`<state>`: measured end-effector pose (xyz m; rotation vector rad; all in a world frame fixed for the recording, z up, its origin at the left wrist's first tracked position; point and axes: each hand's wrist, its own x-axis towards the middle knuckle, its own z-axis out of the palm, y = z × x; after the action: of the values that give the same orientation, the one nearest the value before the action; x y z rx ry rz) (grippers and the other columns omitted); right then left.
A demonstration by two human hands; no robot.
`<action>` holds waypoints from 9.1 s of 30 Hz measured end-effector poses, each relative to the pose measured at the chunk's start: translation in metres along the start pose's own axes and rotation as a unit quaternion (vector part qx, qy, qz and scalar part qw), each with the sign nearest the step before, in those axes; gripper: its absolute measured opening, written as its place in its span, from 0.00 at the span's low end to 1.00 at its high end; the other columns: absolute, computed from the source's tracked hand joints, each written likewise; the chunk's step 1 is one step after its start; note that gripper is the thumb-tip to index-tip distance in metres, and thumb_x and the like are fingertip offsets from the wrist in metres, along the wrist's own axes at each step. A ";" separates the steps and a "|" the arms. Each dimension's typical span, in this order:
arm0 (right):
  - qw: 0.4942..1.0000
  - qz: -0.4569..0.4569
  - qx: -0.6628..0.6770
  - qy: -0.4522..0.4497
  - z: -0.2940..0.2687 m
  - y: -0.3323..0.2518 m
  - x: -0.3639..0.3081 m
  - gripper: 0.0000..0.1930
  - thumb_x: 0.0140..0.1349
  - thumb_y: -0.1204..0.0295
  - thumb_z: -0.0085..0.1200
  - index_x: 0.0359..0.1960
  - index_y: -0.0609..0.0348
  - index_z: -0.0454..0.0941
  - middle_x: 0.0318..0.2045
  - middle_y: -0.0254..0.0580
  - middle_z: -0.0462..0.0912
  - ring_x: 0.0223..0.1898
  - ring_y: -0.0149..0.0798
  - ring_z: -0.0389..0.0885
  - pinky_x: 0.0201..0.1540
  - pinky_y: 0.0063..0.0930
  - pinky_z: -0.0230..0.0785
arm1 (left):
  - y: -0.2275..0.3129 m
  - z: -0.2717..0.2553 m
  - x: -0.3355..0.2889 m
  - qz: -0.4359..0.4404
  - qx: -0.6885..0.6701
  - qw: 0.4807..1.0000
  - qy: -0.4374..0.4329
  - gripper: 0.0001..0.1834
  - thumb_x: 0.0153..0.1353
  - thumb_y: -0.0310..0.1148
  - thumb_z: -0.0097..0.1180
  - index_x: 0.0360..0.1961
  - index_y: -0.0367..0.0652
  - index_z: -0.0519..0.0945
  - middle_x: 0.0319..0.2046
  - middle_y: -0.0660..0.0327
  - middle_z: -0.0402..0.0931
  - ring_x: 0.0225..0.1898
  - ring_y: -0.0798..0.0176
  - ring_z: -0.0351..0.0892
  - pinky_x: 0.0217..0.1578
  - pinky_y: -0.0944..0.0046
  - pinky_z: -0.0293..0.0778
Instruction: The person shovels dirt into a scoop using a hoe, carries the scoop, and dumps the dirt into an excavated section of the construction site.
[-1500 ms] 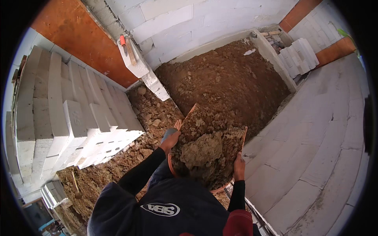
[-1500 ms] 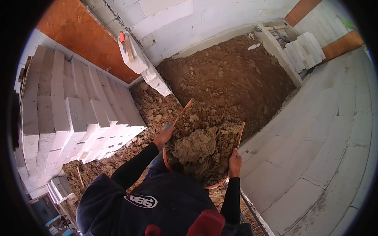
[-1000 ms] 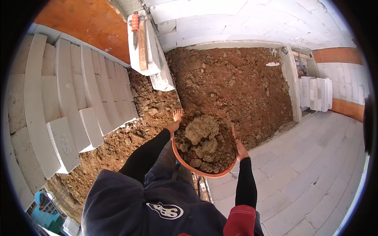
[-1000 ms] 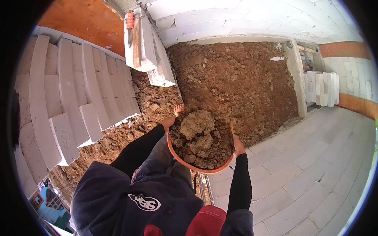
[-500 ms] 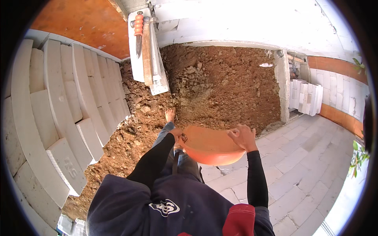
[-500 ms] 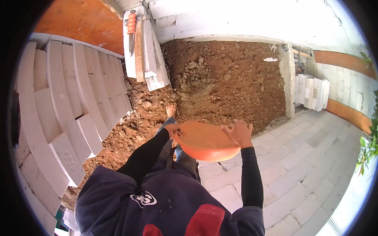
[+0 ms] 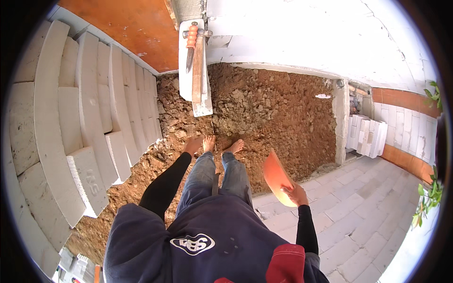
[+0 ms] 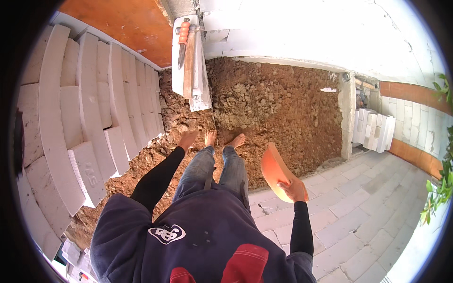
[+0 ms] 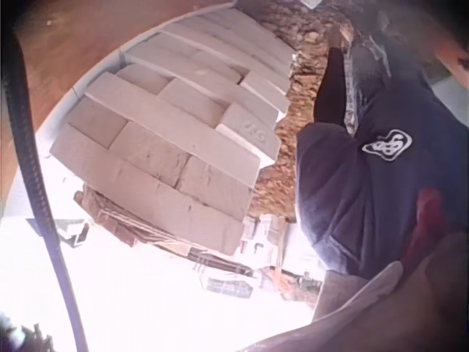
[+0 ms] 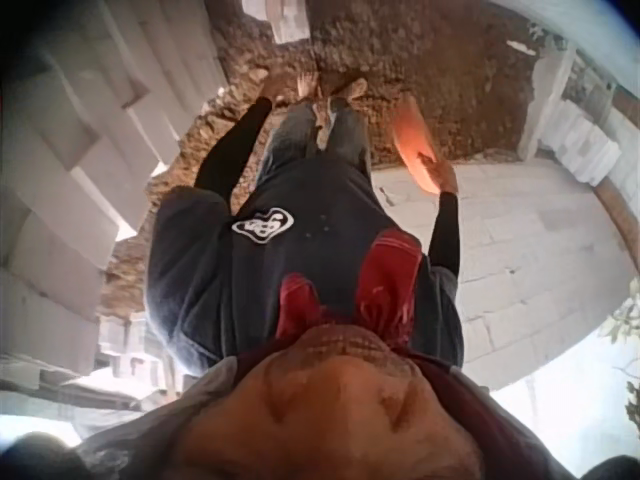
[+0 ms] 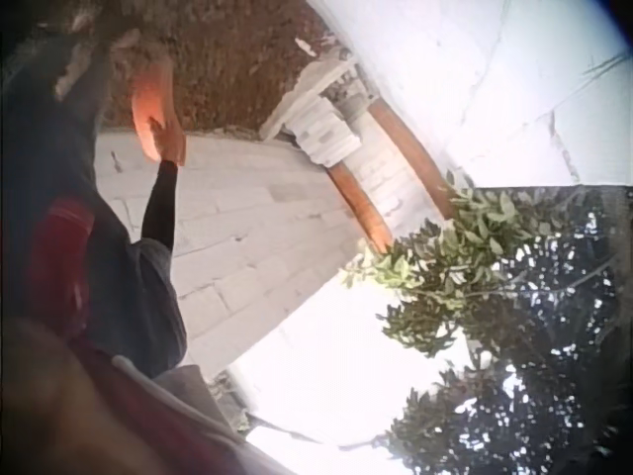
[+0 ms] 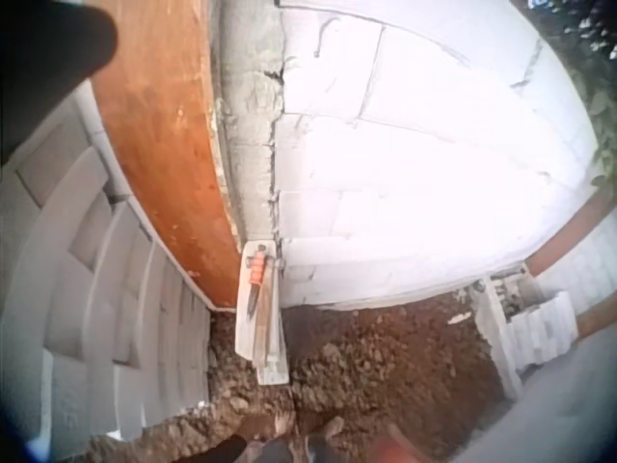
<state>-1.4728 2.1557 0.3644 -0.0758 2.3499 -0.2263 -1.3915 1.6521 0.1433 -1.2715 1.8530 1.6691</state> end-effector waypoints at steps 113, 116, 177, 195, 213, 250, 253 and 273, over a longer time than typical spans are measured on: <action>0.953 0.190 0.236 0.005 -0.034 0.083 0.301 0.40 0.51 0.37 0.65 0.32 0.75 0.80 0.29 0.58 0.83 0.35 0.52 0.84 0.35 0.46 0.70 | 0.347 0.034 -0.005 0.068 0.281 0.861 0.420 0.61 0.44 0.44 0.73 0.74 0.46 0.48 0.65 0.46 0.57 0.66 0.40 0.57 0.60 0.34 0.56; 0.929 0.240 0.283 0.006 -0.048 0.069 0.317 0.39 0.50 0.40 0.69 0.34 0.75 0.78 0.30 0.55 0.82 0.35 0.46 0.81 0.34 0.45 0.69 | 0.344 0.033 -0.003 0.071 0.281 0.863 0.414 0.62 0.43 0.45 0.74 0.75 0.45 0.48 0.66 0.46 0.57 0.67 0.40 0.56 0.61 0.34 0.56; 0.990 0.135 0.029 0.015 -0.159 0.173 0.320 0.34 0.55 0.45 0.66 0.40 0.74 0.82 0.34 0.61 0.85 0.40 0.49 0.86 0.41 0.41 0.74 | 0.342 0.025 0.001 0.084 0.284 0.853 0.429 0.58 0.44 0.47 0.73 0.73 0.46 0.52 0.64 0.47 0.60 0.61 0.42 0.63 0.59 0.41 0.59; 0.988 0.116 0.100 -0.033 -0.068 0.108 0.359 0.39 0.51 0.36 0.62 0.34 0.72 0.82 0.30 0.62 0.83 0.38 0.58 0.84 0.38 0.48 0.72 | 0.333 0.025 -0.001 0.116 0.237 0.848 0.459 0.54 0.47 0.55 0.72 0.72 0.55 0.58 0.64 0.51 0.62 0.62 0.43 0.64 0.57 0.38 0.60; 0.999 -0.008 0.020 0.046 -0.089 0.193 0.391 0.46 0.50 0.23 0.48 0.17 0.65 0.70 0.10 0.42 0.65 0.14 0.45 0.70 0.18 0.42 0.54 | 0.360 -0.007 0.000 0.091 0.268 0.855 0.434 0.58 0.38 0.53 0.76 0.70 0.53 0.58 0.57 0.45 0.69 0.55 0.38 0.75 0.54 0.47 0.74; 0.992 0.045 0.112 0.032 -0.099 0.135 0.394 0.47 0.49 0.28 0.55 0.32 0.75 0.80 0.26 0.64 0.82 0.34 0.59 0.84 0.36 0.50 0.71 | 0.354 0.015 -0.002 0.085 0.257 0.851 0.451 0.56 0.39 0.48 0.75 0.70 0.55 0.60 0.57 0.51 0.68 0.54 0.44 0.75 0.51 0.46 0.75; 0.993 0.068 0.099 0.014 -0.111 0.131 0.384 0.45 0.51 0.30 0.56 0.36 0.74 0.80 0.29 0.64 0.82 0.36 0.57 0.84 0.37 0.49 0.71 | 0.328 0.001 0.002 0.104 0.234 0.843 0.473 0.54 0.38 0.49 0.75 0.68 0.48 0.64 0.56 0.50 0.70 0.53 0.45 0.76 0.51 0.47 0.75; 0.984 0.120 0.125 -0.037 -0.089 0.130 0.404 0.38 0.52 0.38 0.65 0.30 0.72 0.79 0.21 0.44 0.78 0.25 0.37 0.74 0.28 0.41 0.65 | 0.326 -0.041 0.013 0.130 0.279 0.836 0.453 0.57 0.38 0.48 0.75 0.70 0.40 0.60 0.55 0.44 0.71 0.56 0.42 0.74 0.54 0.46 0.73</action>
<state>-1.8203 2.2471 0.1216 0.3133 2.2129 -0.3892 -1.6418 1.5799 0.3444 -1.7122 2.8477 0.4334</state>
